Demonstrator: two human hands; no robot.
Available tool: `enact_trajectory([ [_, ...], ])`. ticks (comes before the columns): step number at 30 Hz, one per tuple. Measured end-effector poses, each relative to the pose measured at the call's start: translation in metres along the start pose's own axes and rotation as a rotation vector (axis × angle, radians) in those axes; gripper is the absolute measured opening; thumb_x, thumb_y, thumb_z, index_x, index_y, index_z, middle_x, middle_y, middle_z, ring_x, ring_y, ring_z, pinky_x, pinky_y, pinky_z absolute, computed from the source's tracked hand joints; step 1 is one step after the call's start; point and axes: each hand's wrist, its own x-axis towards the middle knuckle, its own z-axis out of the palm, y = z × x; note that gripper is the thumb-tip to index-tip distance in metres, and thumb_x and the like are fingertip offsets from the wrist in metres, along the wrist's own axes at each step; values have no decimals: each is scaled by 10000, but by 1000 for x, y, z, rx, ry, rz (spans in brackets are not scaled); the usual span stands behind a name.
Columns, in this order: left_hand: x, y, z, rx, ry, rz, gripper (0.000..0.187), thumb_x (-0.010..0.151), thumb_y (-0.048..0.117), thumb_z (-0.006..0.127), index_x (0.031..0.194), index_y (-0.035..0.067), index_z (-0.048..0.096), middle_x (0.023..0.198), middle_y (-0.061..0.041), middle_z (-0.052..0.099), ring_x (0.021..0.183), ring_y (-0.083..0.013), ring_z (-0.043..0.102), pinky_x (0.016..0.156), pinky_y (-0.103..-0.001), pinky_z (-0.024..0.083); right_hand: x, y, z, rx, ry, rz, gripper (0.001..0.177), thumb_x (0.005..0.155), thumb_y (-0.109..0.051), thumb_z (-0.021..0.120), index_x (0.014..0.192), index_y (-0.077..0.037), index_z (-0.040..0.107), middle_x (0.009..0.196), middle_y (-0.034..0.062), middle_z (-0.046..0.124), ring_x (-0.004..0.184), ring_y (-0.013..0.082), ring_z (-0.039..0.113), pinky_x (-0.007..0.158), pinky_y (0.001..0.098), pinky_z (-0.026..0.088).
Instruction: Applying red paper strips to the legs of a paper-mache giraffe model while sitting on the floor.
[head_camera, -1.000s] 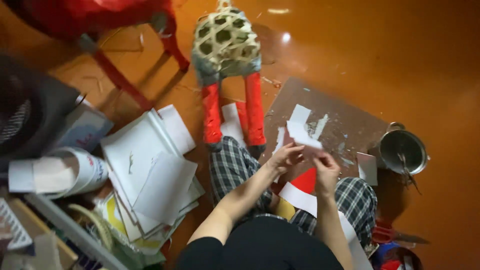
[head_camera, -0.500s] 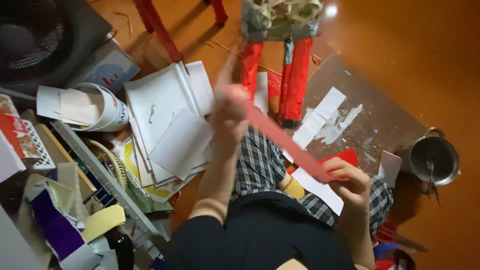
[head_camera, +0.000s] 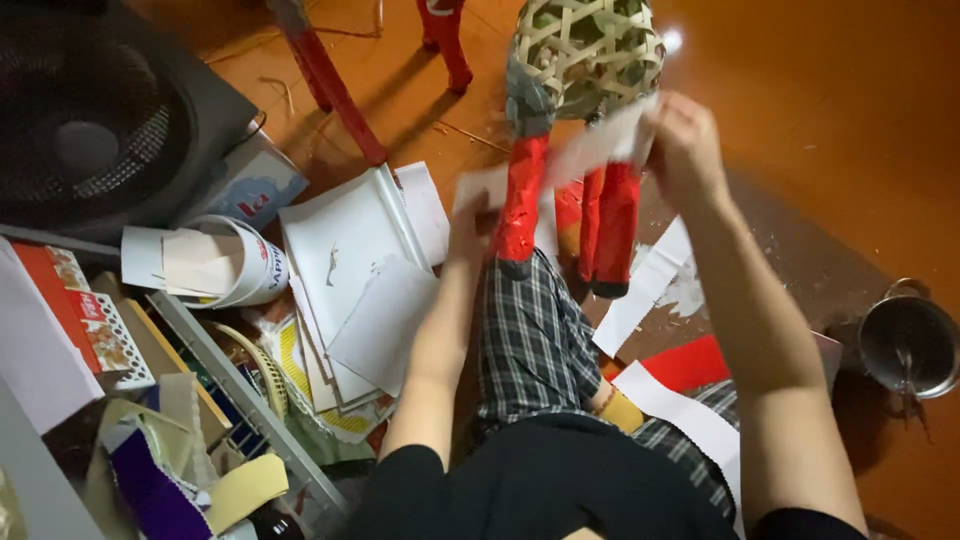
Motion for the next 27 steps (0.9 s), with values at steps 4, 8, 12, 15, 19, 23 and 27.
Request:
enact_trajectory([
  [4, -35, 61, 73, 38, -210, 252, 342, 964, 289, 741, 1101, -23, 775, 961, -116, 755, 814, -212, 704, 715, -301, 555, 56, 3, -23, 289, -6, 66, 130, 1006, -129, 608, 1100, -56, 660, 952, 30, 598, 705, 101, 537, 518, 227, 485],
  [8, -28, 84, 70, 271, 4, 789, 257, 930, 194, 845, 845, 72, 635, 810, 31, 527, 742, -96, 466, 734, -217, 422, 47, 18, -41, 269, 2, 6, 185, 1011, -166, 583, 1136, -68, 678, 1078, 49, 677, 949, 112, 600, 943, 249, 496],
  [12, -133, 115, 116, 460, -200, 887, 173, 998, 169, 751, 877, 46, 735, 796, 28, 642, 714, -80, 481, 683, -213, 392, 46, 30, -40, 460, 17, 66, 131, 1051, -142, 521, 1119, -108, 628, 1103, 20, 642, 965, 97, 552, 959, 249, 461],
  [15, -157, 120, 150, 811, -377, 1095, 153, 1029, 181, 702, 945, 68, 762, 735, 14, 671, 571, -97, 477, 503, -248, 366, 51, 36, -31, 419, -20, 30, 283, 989, -184, 520, 1223, -52, 607, 1160, 85, 601, 1077, 179, 557, 1020, 348, 453],
  [19, -181, 115, 190, 970, -486, 1123, 96, 973, 84, 741, 927, 20, 797, 700, 34, 696, 557, -70, 491, 500, -243, 380, 54, 51, -20, 243, -70, -7, 263, 1041, -192, 580, 1252, -61, 666, 1139, 87, 651, 1097, 216, 615, 1048, 412, 493],
  [23, -154, 95, 198, 1081, -485, 1230, 167, 918, 116, 799, 1045, 12, 829, 864, -77, 778, 628, -132, 595, 568, -271, 502, 48, 40, -14, 238, -53, 25, 287, 1073, -184, 580, 1282, -32, 705, 1144, 34, 711, 1025, 106, 609, 979, 229, 480],
  [27, -133, 88, 191, 1202, -547, 1449, 161, 892, 138, 838, 960, -3, 798, 980, -88, 803, 949, -245, 704, 856, -355, 587, 38, 29, -14, 194, -9, 135, 187, 1078, -241, 603, 1170, -134, 726, 863, -77, 627, 631, 1, 422, 566, 179, 307],
])
